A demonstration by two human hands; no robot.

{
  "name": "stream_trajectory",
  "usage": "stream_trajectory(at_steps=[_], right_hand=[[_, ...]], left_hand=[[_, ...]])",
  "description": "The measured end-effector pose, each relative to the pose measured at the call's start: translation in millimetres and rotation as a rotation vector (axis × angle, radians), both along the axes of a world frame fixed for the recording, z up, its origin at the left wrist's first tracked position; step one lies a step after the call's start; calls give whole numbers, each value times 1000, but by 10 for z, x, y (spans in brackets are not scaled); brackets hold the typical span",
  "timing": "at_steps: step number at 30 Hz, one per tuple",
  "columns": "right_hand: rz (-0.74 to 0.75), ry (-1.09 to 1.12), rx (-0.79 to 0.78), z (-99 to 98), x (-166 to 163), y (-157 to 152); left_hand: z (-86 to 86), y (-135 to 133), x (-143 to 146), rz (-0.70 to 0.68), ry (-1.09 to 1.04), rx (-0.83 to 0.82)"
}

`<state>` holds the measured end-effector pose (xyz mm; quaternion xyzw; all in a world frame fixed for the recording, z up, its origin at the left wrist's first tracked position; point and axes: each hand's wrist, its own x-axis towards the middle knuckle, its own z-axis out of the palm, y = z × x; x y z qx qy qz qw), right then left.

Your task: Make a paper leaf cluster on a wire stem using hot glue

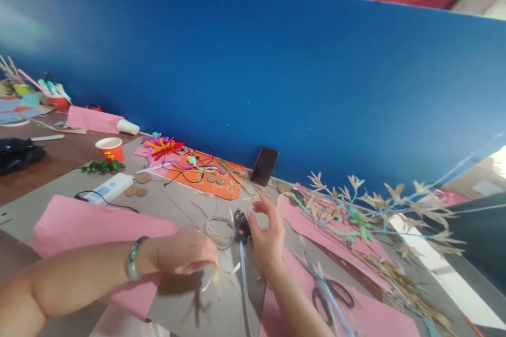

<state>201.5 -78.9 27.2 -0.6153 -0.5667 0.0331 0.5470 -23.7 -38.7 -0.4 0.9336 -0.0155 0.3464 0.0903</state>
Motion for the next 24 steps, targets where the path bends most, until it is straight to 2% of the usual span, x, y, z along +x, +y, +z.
stream_trajectory(at_steps=[4,8,12,14,16,18,19,22,24], right_hand=[[-44,-18,-18,-61,28,20],[-41,-13,-81,-79,60,43],[-182,-14,-69,57,118,91],[-210,-58,-115,151,165,128],[-98,-199,-265,214,217,182],[71,-454,-429,233,261,259],[122,-596,-460,232,277,306],[163,-906,-405,259,288,472],[163,-948,-365,333,269,585]], left_hand=[[33,4,7,35,-3,47],[9,21,42,-1,-62,99],[-49,11,90,-66,-52,209],[-70,-13,120,-81,-29,241],[-85,-36,154,-50,-32,257],[-93,-44,184,-32,-53,267],[-92,-40,194,-26,-70,275],[-68,-9,200,-20,-111,300],[-36,11,186,-19,-125,311]])
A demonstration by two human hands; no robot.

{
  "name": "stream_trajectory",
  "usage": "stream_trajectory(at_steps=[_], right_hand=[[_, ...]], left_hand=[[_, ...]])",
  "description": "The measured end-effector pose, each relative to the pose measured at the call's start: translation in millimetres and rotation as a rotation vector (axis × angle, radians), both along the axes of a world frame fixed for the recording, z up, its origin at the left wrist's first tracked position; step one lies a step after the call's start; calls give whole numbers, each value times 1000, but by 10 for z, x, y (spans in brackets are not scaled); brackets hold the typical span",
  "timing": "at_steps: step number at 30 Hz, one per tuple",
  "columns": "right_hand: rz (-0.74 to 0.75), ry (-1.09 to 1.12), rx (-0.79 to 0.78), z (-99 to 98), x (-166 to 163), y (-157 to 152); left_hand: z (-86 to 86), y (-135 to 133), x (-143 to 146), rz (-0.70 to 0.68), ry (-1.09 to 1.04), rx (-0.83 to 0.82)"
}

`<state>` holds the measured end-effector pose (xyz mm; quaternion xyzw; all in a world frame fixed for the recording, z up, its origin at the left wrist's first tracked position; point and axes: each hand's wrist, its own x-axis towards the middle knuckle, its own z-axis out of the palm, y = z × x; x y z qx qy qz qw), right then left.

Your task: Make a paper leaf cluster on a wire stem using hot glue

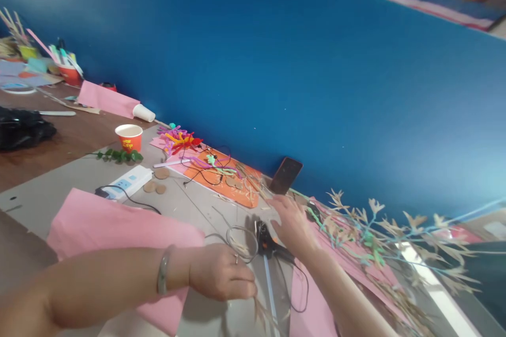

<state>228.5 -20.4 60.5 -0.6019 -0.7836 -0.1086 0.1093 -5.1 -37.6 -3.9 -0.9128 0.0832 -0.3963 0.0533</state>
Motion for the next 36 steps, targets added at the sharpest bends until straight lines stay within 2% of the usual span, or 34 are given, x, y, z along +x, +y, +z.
stream_trajectory(at_steps=[2,5,8,11,17,21,25,30,33,36], right_hand=[[-17,58,59,104,-30,94],[-47,232,44,223,-84,187],[-104,400,62,228,-131,249],[-101,486,50,158,-150,307],[-84,509,-17,31,-144,358],[-67,455,-13,39,-203,331],[-1,419,-114,156,-323,325],[143,521,-211,355,-396,415],[102,580,-186,440,-350,482],[31,430,-45,506,-247,500]], left_hand=[[36,9,-16,3,-5,4],[76,-2,-33,8,-7,-6],[102,-22,-48,-3,-12,-29],[124,-26,-73,0,23,-33],[135,2,-99,34,16,-64],[122,1,-79,38,26,-39],[129,3,-72,49,64,-41],[157,32,-112,40,70,-73],[133,52,-139,34,121,-103],[78,61,-157,27,180,-128]])
